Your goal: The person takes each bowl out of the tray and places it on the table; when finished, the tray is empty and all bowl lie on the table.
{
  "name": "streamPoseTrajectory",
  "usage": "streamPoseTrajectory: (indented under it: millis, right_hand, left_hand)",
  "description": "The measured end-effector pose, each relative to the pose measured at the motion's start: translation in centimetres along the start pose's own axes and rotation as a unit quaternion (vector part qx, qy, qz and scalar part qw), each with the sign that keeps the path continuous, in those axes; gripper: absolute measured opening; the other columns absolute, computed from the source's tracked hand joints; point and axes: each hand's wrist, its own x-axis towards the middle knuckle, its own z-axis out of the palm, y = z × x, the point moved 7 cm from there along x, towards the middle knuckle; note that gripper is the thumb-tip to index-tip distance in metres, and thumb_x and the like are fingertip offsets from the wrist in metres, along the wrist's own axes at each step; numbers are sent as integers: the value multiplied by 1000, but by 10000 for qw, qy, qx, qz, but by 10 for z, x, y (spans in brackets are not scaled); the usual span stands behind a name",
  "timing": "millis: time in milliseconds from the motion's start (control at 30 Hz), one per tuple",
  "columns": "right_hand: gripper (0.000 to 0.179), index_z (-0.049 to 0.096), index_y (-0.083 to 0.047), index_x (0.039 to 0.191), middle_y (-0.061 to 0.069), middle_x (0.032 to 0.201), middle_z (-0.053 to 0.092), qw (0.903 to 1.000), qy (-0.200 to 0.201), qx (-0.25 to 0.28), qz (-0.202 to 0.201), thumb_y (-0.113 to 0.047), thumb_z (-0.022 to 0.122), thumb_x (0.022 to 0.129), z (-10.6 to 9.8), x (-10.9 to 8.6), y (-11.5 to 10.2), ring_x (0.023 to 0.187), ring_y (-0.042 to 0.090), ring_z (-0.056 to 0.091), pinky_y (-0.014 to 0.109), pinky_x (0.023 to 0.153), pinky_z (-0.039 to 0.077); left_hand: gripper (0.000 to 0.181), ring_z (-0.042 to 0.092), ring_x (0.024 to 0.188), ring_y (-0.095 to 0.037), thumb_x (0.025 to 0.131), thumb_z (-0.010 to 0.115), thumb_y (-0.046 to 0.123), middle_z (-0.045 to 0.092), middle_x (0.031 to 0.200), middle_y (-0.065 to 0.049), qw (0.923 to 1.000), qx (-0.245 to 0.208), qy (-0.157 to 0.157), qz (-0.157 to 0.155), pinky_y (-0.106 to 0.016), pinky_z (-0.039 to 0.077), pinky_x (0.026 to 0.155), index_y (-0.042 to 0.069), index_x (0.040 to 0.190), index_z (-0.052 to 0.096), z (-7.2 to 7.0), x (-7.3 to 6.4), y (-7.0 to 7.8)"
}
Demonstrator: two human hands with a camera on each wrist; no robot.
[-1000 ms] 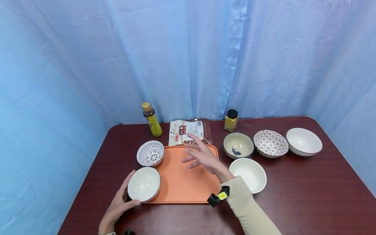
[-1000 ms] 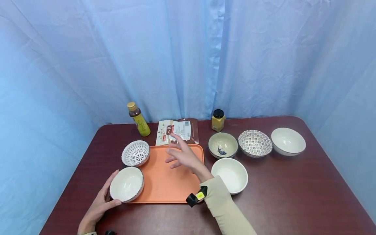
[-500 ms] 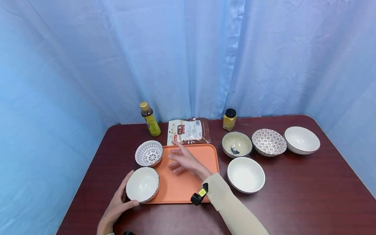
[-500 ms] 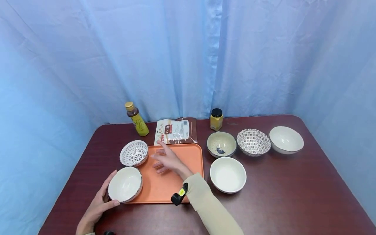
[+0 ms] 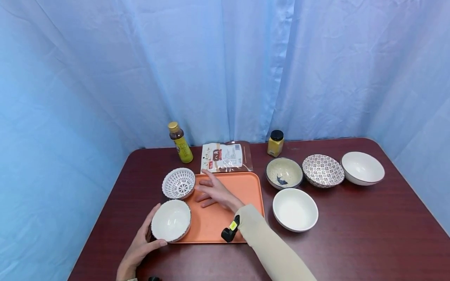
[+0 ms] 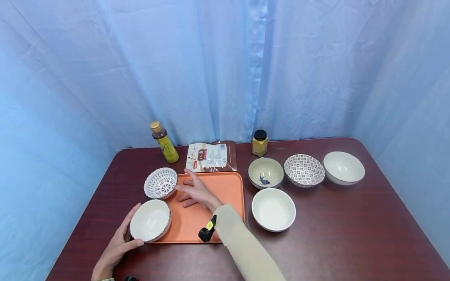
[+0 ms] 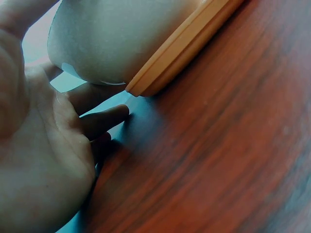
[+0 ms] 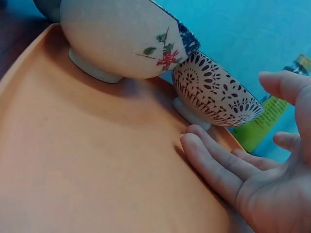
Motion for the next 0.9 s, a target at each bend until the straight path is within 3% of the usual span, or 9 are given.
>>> streamPoseTrajectory:
  millis: [100, 300, 567, 733, 900]
  right_hand:
    - [80, 12, -30, 162, 21, 162, 29, 10000, -81, -5, -31, -24, 62, 99, 4, 6, -2, 97, 36, 72, 41, 71, 61]
    - [80, 11, -29, 162, 20, 162, 28, 9997, -212, -30, -71, -23, 60, 100, 11, 15, -3, 100, 38, 72, 41, 72, 61]
    - [87, 6, -34, 162, 17, 153, 42, 9990, -369, -235, -94, -17, 63, 98, 18, 24, -6, 89, 29, 74, 40, 68, 61]
    - [90, 6, -37, 162, 20, 130, 59, 9981, -516, -345, -12, -12, 63, 97, 25, 27, -5, 83, 24, 73, 40, 68, 61]
    - [90, 8, -35, 162, 22, 121, 61, 9985, -544, -33, 5, -6, 63, 96, 30, 30, -4, 77, 24, 72, 42, 69, 61]
  left_hand:
    - [101, 28, 130, 23, 80, 75, 3, 24, 165, -1, 10000, 8, 7, 12, -4, 29, 98, 16, 162, 18, -1, 0, 0]
    - [101, 28, 130, 23, 80, 76, 3, 26, 159, 15, 10000, 34, 20, -22, -4, 29, 98, 17, 162, 19, 0, -2, 3]
    - [102, 29, 130, 23, 79, 76, 3, 25, 164, -2, 9999, 102, 32, 33, -4, 29, 99, 14, 162, 18, 1, 0, 5]
    - [102, 29, 130, 23, 79, 76, 3, 28, 157, 16, 10000, 82, 44, 5, -4, 28, 99, 15, 162, 19, 0, 0, 1]
    - [102, 29, 130, 23, 79, 76, 3, 28, 151, 29, 9999, 85, 52, 30, -4, 28, 99, 18, 162, 19, -1, 0, -1]
